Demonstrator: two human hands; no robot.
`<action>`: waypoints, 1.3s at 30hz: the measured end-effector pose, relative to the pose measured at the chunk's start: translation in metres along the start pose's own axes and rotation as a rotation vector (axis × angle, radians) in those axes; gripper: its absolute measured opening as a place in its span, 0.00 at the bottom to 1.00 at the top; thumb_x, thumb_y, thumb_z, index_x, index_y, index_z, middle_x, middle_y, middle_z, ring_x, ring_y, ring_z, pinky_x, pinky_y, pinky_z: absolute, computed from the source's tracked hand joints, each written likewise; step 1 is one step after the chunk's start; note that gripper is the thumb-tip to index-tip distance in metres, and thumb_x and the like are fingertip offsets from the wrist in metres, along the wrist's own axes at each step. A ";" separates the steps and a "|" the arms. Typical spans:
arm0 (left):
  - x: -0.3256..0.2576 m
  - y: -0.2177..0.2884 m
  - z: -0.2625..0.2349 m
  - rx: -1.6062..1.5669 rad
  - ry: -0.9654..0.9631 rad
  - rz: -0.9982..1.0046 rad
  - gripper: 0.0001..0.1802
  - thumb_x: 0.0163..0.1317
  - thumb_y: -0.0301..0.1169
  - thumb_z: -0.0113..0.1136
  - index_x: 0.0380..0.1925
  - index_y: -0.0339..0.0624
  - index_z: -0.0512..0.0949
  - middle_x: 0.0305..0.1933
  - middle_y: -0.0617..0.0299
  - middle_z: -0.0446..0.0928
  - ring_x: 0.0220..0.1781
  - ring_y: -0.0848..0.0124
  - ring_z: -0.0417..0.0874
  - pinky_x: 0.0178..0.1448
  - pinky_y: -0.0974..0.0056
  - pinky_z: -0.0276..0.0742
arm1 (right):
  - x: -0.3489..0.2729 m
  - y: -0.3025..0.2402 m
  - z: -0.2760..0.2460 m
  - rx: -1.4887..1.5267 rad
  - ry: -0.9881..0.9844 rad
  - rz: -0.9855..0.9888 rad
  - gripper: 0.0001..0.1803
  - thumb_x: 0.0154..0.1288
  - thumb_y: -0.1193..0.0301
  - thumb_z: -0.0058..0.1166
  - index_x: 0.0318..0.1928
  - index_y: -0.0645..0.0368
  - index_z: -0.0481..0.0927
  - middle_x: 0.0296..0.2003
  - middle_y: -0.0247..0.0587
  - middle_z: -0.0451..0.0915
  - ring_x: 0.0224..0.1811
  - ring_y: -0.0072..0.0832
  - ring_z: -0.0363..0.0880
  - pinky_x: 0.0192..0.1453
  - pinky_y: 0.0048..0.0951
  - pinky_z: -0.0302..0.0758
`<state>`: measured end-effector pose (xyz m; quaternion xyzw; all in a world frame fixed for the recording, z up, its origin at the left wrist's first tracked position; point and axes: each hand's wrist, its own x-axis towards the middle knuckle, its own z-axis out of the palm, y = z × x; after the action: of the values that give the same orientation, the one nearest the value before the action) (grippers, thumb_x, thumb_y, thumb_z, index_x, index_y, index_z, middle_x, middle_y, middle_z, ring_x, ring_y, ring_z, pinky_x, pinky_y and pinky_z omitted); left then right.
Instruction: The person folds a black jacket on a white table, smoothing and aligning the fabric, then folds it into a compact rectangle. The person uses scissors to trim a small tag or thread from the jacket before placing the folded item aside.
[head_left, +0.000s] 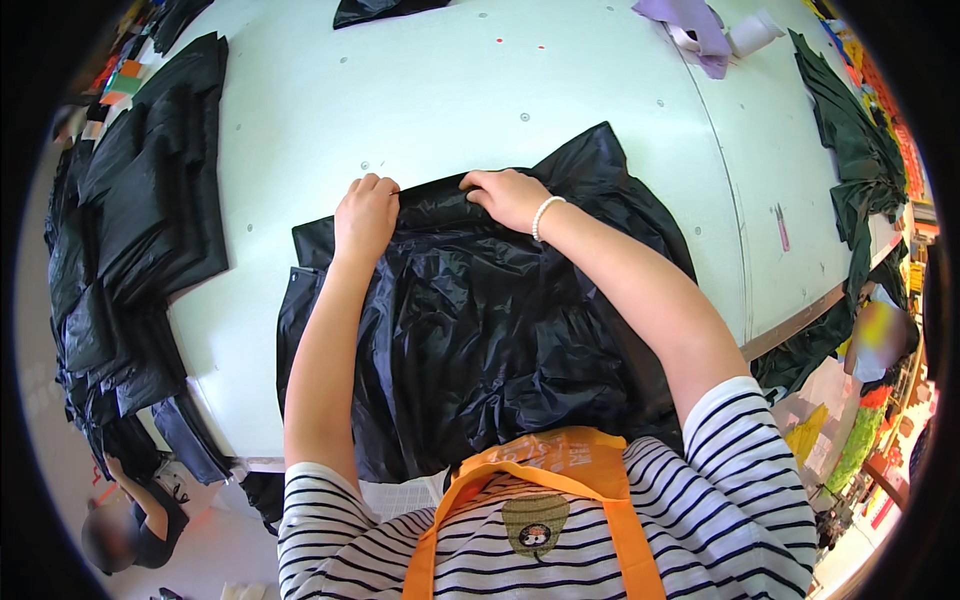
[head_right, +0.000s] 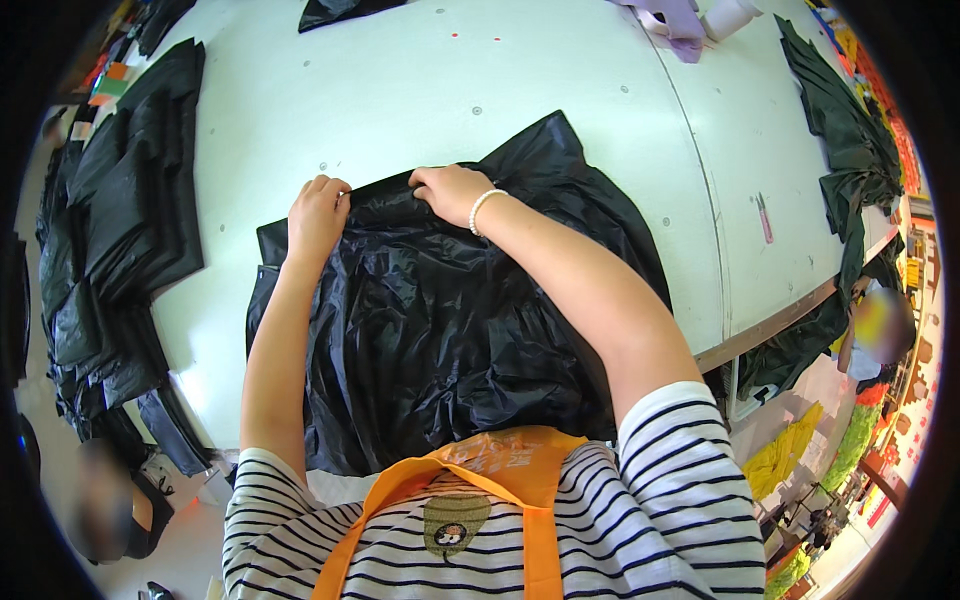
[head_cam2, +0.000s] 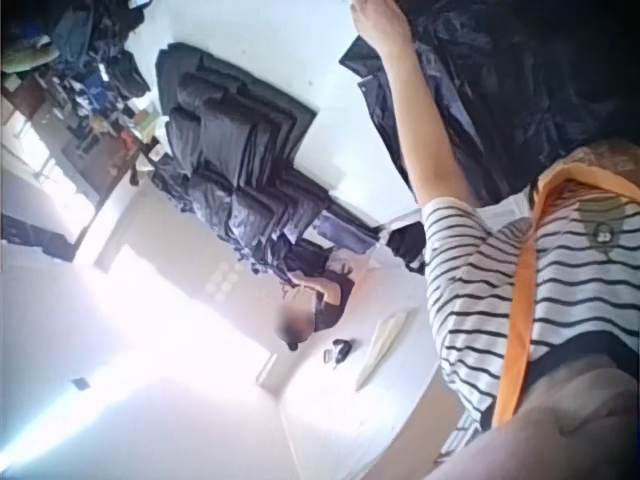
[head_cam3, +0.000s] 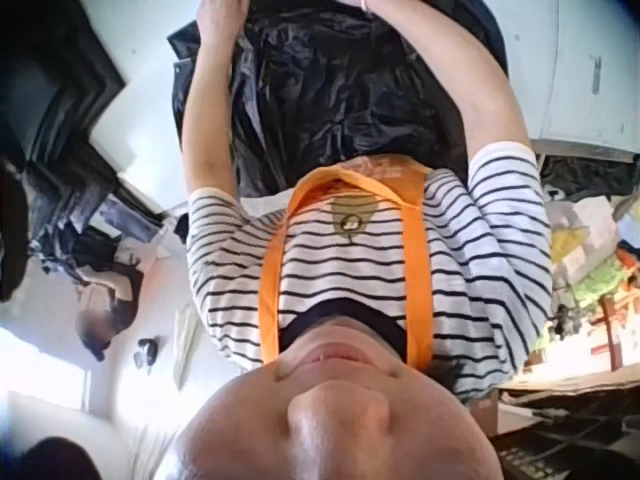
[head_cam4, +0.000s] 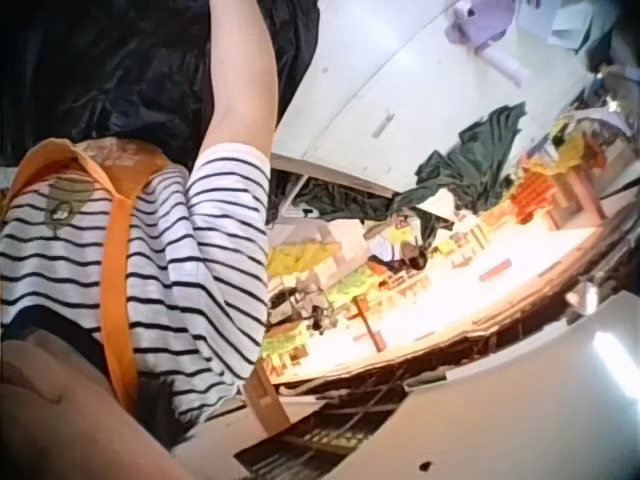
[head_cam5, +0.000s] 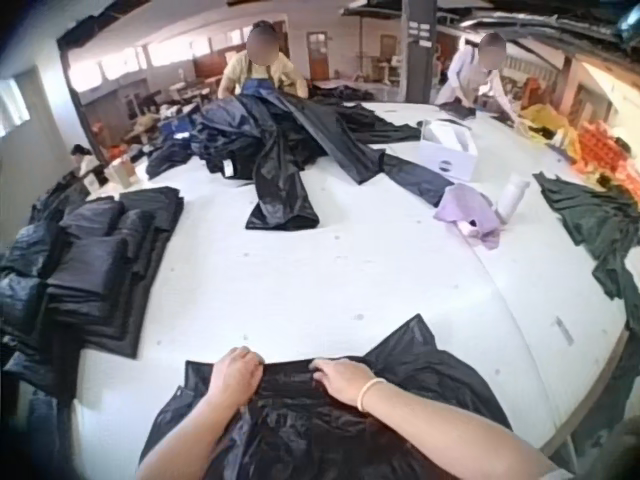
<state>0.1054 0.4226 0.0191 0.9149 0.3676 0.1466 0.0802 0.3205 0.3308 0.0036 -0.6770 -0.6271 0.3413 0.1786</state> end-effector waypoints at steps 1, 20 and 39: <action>-0.006 0.004 -0.009 -0.014 0.025 0.021 0.03 0.52 0.26 0.60 0.27 0.41 0.78 0.32 0.59 0.76 0.40 0.59 0.78 0.40 0.59 0.76 | 0.003 0.003 0.002 0.004 -0.004 -0.015 0.14 0.66 0.62 0.48 0.46 0.53 0.78 0.43 0.47 0.81 0.47 0.45 0.79 0.51 0.43 0.74; -0.016 0.106 0.042 -0.131 -0.033 0.053 0.35 0.46 0.39 0.62 0.58 0.49 0.70 0.57 0.43 0.65 0.55 0.50 0.71 0.50 0.54 0.77 | -0.015 -0.003 -0.007 0.006 0.363 -0.030 0.22 0.56 0.77 0.46 0.54 0.63 0.73 0.51 0.49 0.76 0.56 0.44 0.72 0.57 0.43 0.70; 0.035 0.153 0.061 -0.099 -0.170 -0.026 0.28 0.47 0.42 0.59 0.52 0.53 0.76 0.44 0.58 0.69 0.48 0.57 0.70 0.46 0.51 0.71 | -0.046 0.088 -0.034 -0.190 0.504 0.019 0.08 0.52 0.77 0.60 0.35 0.53 0.79 0.43 0.34 0.77 0.51 0.36 0.71 0.55 0.38 0.67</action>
<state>0.2486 0.3349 0.0079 0.9141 0.3635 0.0854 0.1579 0.4093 0.2797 -0.0206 -0.7602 -0.5857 0.1033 0.2616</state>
